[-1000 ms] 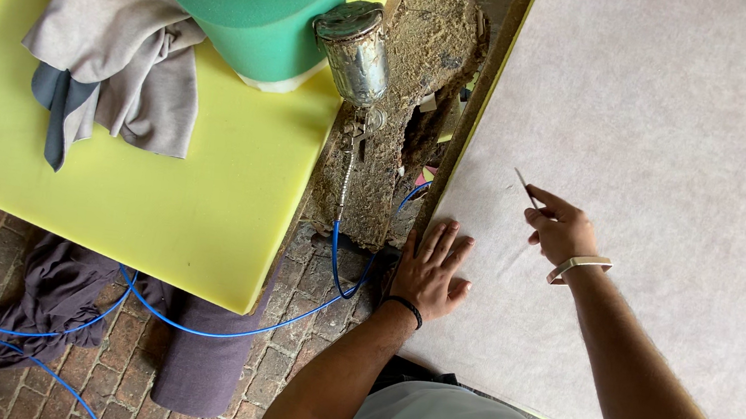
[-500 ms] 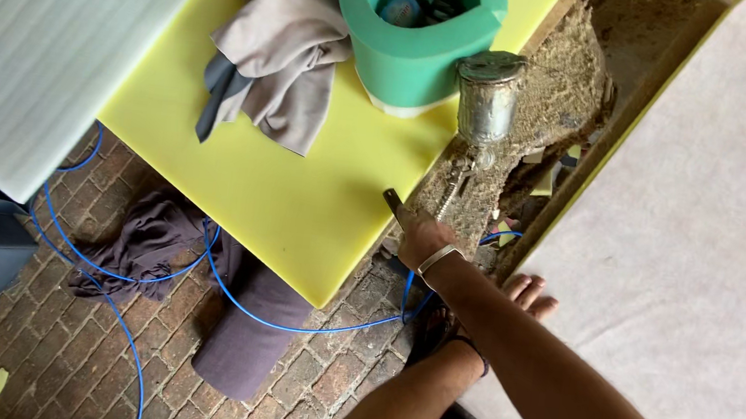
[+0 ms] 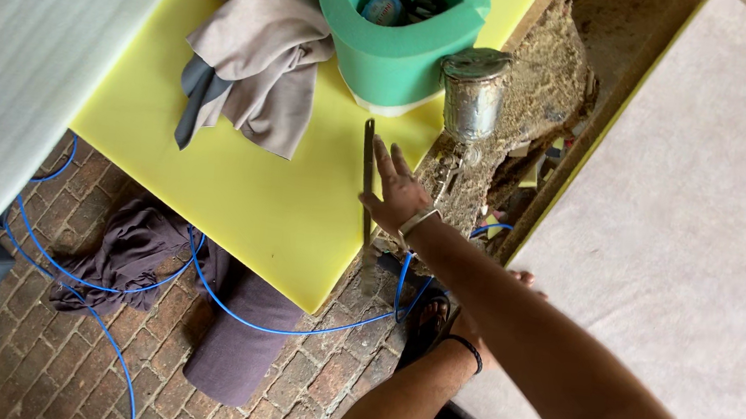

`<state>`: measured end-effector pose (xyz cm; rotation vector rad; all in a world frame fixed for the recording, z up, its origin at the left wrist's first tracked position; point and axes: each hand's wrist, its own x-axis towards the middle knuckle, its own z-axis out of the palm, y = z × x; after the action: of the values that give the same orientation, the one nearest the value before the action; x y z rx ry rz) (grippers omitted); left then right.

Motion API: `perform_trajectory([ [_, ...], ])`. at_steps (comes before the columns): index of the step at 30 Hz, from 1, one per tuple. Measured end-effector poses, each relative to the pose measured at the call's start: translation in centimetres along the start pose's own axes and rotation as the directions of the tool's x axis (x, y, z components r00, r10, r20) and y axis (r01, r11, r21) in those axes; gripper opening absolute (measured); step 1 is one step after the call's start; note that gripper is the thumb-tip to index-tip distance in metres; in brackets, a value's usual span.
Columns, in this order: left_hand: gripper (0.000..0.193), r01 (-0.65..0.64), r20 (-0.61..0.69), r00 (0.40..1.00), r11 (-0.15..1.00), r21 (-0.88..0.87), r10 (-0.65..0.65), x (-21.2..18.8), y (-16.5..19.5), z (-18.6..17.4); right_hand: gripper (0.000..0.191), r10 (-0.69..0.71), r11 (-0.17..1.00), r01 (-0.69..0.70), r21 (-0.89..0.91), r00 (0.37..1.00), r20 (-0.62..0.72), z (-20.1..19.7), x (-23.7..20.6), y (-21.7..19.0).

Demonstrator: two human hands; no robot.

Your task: The person sprays adhesive onto a yellow foam board using a pneumatic spray gun, then lays a gray fabric sheet over the board and smooths it with hands. The person repeats the process on a second foam board, aligning and pressing the fabric to adhere it.

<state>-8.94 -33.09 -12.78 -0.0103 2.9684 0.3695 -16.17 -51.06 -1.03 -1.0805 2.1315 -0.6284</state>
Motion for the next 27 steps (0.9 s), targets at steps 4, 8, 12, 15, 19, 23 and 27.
perform_trajectory([
  [4, 0.069, 0.038, 0.099, 0.995, 0.987, -0.158, -0.023, -0.1, 0.4, 1.2, 0.071, -0.062, 0.998, 0.064, 0.004, 0.979, -0.194, -0.2, -6.5, 8.2],
  [8, 0.079, 0.058, 0.141, 0.989, 0.988, -0.143, -0.037, -0.5, 0.9, 1.2, 0.056, 0.001, 0.987, -0.083, -0.137, 0.856, -0.516, -3.8, -15.9, 19.6],
  [12, 0.083, 0.049, 0.101, 0.994, 0.986, -0.162, -0.032, -0.8, 1.3, 0.6, 0.092, 0.426, 0.831, -0.547, -0.104, 0.746, -0.512, -5.3, -19.7, 25.3],
  [15, 0.076, 0.056, 0.218, 0.976, 0.991, -0.12, -0.028, -0.9, 1.5, 0.2, 0.115, 0.471, 0.634, -0.363, -0.683, 0.881, -0.031, -5.0, -20.1, 25.5],
  [19, 0.083, 0.029, 0.056, 0.998, 0.985, -0.172, -0.019, -0.8, 1.7, 0.2, 0.104, 0.443, 0.682, -0.348, -0.643, 0.896, -0.016, -5.8, -20.1, 25.0],
  [23, 0.052, -0.014, -0.063, 0.998, 0.937, -0.35, -0.009, -1.6, 0.6, -0.2, 0.102, 0.353, 0.758, -0.285, -0.586, 0.936, 0.002, -6.3, -20.6, 25.9],
  [27, 0.029, 0.006, -0.439, 0.849, 0.836, -0.549, -0.294, -4.7, -3.1, -1.1, 0.088, 0.152, 0.803, -0.348, -0.483, 0.904, -0.399, -5.1, -20.7, 27.1],
])
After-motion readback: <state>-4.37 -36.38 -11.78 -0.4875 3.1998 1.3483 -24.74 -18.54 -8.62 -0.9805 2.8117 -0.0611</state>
